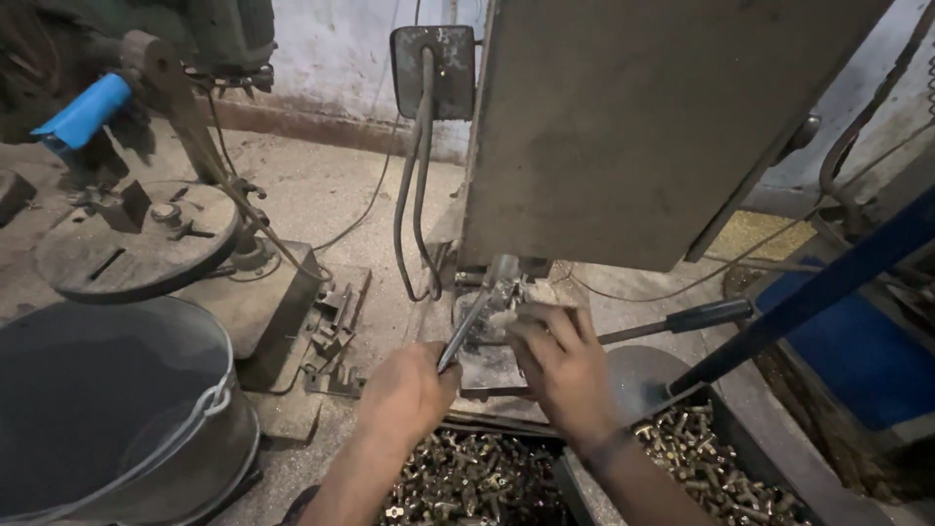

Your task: Operating an industrial press machine to process small brass fittings.

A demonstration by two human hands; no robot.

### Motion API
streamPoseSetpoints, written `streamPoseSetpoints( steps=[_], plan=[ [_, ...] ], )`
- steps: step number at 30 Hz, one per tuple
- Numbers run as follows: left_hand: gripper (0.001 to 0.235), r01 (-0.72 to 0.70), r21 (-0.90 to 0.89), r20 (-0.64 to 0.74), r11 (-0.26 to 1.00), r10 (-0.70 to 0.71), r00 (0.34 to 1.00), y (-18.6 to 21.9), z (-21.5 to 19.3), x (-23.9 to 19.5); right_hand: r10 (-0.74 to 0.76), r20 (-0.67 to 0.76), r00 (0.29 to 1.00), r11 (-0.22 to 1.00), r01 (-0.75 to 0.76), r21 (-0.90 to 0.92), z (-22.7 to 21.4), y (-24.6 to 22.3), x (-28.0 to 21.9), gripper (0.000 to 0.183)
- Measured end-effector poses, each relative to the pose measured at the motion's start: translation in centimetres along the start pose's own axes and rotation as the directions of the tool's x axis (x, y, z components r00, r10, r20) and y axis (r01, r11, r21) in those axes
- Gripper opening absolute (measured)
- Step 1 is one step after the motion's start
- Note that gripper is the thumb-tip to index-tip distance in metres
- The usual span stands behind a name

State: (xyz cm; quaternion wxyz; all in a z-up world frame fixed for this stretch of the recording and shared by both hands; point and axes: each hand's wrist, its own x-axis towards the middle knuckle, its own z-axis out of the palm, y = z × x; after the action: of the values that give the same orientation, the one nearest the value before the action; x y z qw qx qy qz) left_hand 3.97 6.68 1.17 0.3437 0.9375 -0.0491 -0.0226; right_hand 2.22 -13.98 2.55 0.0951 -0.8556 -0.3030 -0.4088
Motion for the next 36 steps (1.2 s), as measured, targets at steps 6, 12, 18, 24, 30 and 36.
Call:
streamPoseSetpoints(
  steps=[6,12,18,24,30,36],
  plan=[
    [0.04,0.107,-0.121,0.308,0.987,-0.065,0.949,0.5,2.8,0.3,0.279,-0.077,0.957,0.96,-0.28,-0.001,3.2,2.2,-1.4,0.016],
    [0.028,0.379,-0.813,0.351,0.441,-0.148,0.925,3.3,6.7,-2.5,0.397,-0.028,0.917,0.858,-0.382,-0.344,-1.8,9.5,-4.7,0.033],
    [0.027,0.475,-0.837,0.427,0.271,-0.218,0.877,5.3,4.3,-3.7,0.644,0.283,0.711,0.634,-0.288,-0.718,-4.8,17.8,-13.8,0.098],
    [0.026,0.433,-0.868,0.396,0.241,-0.188,0.899,5.4,4.5,-3.7,0.775,0.33,0.539,0.631,-0.638,-0.441,-2.9,19.0,-15.9,0.094],
    [0.026,0.436,-0.881,0.407,0.184,-0.175,0.897,5.5,4.3,-3.6,0.845,0.472,0.253,0.524,-0.572,-0.631,-2.0,19.8,-16.9,0.103],
    [0.018,0.466,-0.869,0.43,0.168,-0.21,0.878,5.4,4.6,-3.4,0.682,0.567,0.463,0.723,-0.548,-0.422,-3.6,24.8,-18.7,0.061]
  ],
)
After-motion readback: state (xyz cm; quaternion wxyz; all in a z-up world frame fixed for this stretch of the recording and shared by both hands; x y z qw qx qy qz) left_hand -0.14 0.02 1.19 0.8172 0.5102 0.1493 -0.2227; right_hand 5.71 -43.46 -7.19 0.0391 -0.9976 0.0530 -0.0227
